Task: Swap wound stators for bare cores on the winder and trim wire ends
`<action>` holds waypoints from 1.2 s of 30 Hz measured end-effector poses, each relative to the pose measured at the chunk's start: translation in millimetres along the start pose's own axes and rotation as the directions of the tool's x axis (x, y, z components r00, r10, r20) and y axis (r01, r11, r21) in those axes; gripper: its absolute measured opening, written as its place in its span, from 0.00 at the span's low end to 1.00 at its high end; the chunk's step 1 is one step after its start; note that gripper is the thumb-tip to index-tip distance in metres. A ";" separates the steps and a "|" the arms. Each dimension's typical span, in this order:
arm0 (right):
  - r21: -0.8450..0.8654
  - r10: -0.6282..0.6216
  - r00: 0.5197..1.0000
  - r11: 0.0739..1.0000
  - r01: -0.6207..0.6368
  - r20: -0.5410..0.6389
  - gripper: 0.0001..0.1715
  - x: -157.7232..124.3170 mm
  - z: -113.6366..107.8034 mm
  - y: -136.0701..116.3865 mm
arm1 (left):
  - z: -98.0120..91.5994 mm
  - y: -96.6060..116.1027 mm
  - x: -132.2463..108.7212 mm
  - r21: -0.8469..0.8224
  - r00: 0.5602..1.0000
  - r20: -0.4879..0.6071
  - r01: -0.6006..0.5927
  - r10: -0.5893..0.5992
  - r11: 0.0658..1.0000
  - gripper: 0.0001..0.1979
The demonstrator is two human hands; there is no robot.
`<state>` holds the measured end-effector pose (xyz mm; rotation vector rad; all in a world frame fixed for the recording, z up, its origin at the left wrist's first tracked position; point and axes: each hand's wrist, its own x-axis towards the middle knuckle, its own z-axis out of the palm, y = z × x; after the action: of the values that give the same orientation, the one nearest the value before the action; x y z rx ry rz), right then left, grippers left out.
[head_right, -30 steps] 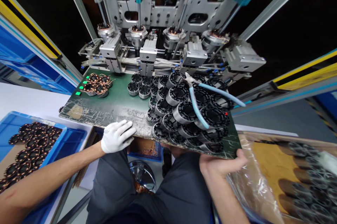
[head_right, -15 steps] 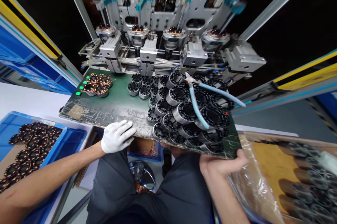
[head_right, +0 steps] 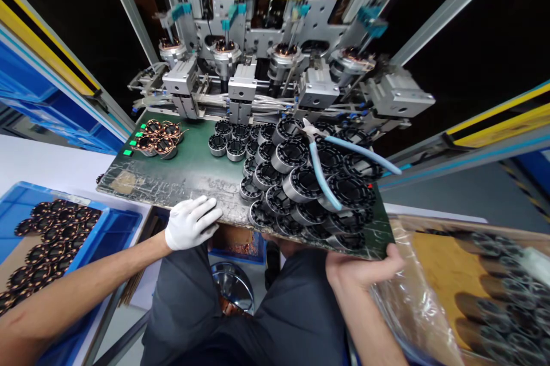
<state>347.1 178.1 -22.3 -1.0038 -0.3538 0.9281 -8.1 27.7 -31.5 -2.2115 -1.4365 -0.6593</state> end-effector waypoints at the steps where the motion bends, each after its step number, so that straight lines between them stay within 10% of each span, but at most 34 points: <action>1: -0.008 0.002 1.000 1.000 -0.002 0.001 0.28 -0.1 -0.4 0.2 | 0.2 0.1 -0.5 0.003 1.000 0.010 0.000 0.000 1.000 0.17; 36: -0.052 -0.044 0.996 0.997 0.048 0.077 0.29 5.5 -5.4 4.2 | 2.2 -0.1 -5.4 0.027 0.999 0.052 0.002 -0.004 1.000 0.21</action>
<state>351.7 180.3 -29.5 -1.0076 -0.4665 0.9208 -9.7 25.1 -36.5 -2.2216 -1.4658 -0.5845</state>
